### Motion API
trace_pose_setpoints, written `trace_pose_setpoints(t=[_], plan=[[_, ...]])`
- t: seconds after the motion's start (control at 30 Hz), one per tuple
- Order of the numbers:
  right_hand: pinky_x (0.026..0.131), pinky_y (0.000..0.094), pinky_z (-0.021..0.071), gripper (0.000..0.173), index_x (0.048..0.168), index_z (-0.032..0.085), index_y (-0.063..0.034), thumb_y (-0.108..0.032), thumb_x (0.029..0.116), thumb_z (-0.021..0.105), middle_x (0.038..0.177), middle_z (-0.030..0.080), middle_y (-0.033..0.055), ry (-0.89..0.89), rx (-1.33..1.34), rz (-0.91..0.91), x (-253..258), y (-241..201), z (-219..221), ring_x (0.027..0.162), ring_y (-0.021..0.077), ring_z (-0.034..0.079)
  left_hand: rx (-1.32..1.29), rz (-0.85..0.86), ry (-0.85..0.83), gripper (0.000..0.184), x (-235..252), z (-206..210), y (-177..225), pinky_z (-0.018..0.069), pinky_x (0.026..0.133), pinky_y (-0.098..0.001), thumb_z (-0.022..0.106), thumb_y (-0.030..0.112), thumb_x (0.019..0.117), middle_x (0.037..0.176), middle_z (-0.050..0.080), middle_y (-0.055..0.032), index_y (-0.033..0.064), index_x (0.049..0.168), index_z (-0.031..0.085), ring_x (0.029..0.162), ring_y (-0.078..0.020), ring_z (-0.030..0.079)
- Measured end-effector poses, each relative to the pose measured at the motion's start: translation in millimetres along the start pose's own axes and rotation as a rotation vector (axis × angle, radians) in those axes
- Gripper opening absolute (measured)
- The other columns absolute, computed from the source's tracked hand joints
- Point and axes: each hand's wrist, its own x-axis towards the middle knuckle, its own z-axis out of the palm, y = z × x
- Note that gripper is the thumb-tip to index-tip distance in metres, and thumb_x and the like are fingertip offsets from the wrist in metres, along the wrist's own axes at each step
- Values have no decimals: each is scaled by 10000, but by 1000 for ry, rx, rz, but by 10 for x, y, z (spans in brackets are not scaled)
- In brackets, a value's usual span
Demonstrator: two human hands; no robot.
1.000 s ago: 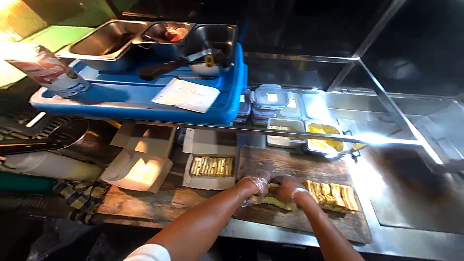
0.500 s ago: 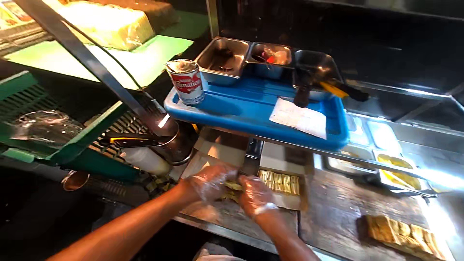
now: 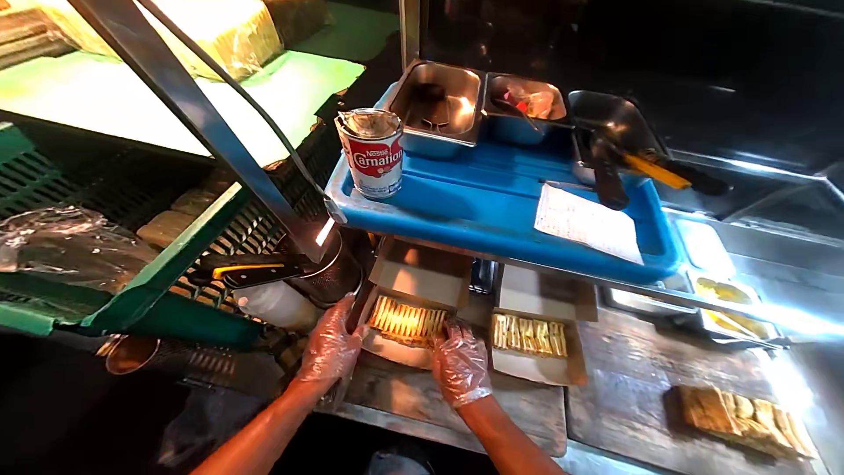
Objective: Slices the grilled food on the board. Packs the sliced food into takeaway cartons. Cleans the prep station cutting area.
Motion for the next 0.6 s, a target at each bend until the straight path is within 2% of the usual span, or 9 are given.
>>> trace_pose_setpoints(t=[0.07, 0.1, 0.17, 0.23, 0.27, 0.37, 0.4, 0.47, 0.6], plan=[[1075, 510, 491, 384, 1324, 683, -146, -273, 994, 533, 1542, 485, 169, 1, 61, 85, 93, 53, 84, 1403, 342, 492, -97, -216, -76, 393, 26, 32, -7, 517, 995, -511, 719, 230, 940, 1181, 709, -108, 145, 1318, 655, 1095, -258, 673], [1054, 472, 524, 360, 1306, 693, -129, -239, 999, 541, 1530, 496, 171, 54, 106, 86, 127, 94, 141, 1379, 327, 525, -106, -228, -72, 351, -17, 51, 12, 520, 981, -504, 707, 204, 944, 1156, 718, -111, 133, 1286, 677, 1070, -254, 681], [1038, 429, 539, 335, 1267, 721, -126, -186, 1000, 527, 1471, 565, 157, 162, 117, 39, 133, 152, 171, 1321, 304, 582, -24, -115, 6, 414, -180, 78, 57, 537, 1004, -474, 700, 186, 934, 1242, 698, -91, 154, 1343, 650, 1135, -237, 674], [995, 501, 545, 306, 1192, 748, -133, -187, 991, 524, 1352, 657, 151, 160, 18, -61, 90, 118, 7, 1246, 336, 628, 252, 107, 68, 459, -254, 58, 170, 526, 1002, -523, 718, 249, 898, 1300, 658, -143, 170, 1346, 662, 1196, -325, 634], [1015, 559, 511, 309, 1216, 724, -123, -201, 1005, 513, 1345, 652, 159, 49, -22, -88, 73, 56, -115, 1271, 367, 599, 403, 185, 19, 429, -235, 55, 253, 503, 1015, -547, 712, 312, 899, 1300, 656, -154, 192, 1310, 689, 1220, -359, 612], [1124, 643, 377, 403, 1365, 609, -16, -195, 1023, 490, 1437, 568, 236, -234, -64, -44, 214, -97, -289, 1379, 445, 478, 715, 205, -299, 387, -64, 128, 588, 385, 1086, -609, 633, 294, 930, 1378, 598, -163, 182, 1298, 673, 1325, -407, 503], [1150, 634, 354, 425, 1401, 579, -4, -179, 1025, 484, 1462, 544, 242, -249, -58, -20, 296, -94, -292, 1400, 443, 458, 779, 191, -343, 381, 20, 176, 660, 375, 1094, -610, 604, 256, 939, 1377, 602, -168, 143, 1297, 668, 1323, -402, 511], [1132, 624, 373, 402, 1360, 613, -7, -167, 1000, 535, 1428, 570, 239, -211, -47, -57, 383, -38, -272, 1370, 431, 487, 864, 168, -341, 344, 138, 255, 719, 395, 1077, -585, 566, 232, 947, 1310, 643, -147, 105, 1245, 682, 1260, -367, 565], [1067, 629, 450, 380, 1337, 655, -124, -319, 1035, 531, 1388, 618, 185, -78, 58, -299, 113, 238, -243, 1316, 404, 555, 839, 165, -275, 360, 7, 287, 759, 400, 1081, -598, 633, 278, 933, 1301, 653, -132, 150, 1264, 691, 1263, -356, 571]])
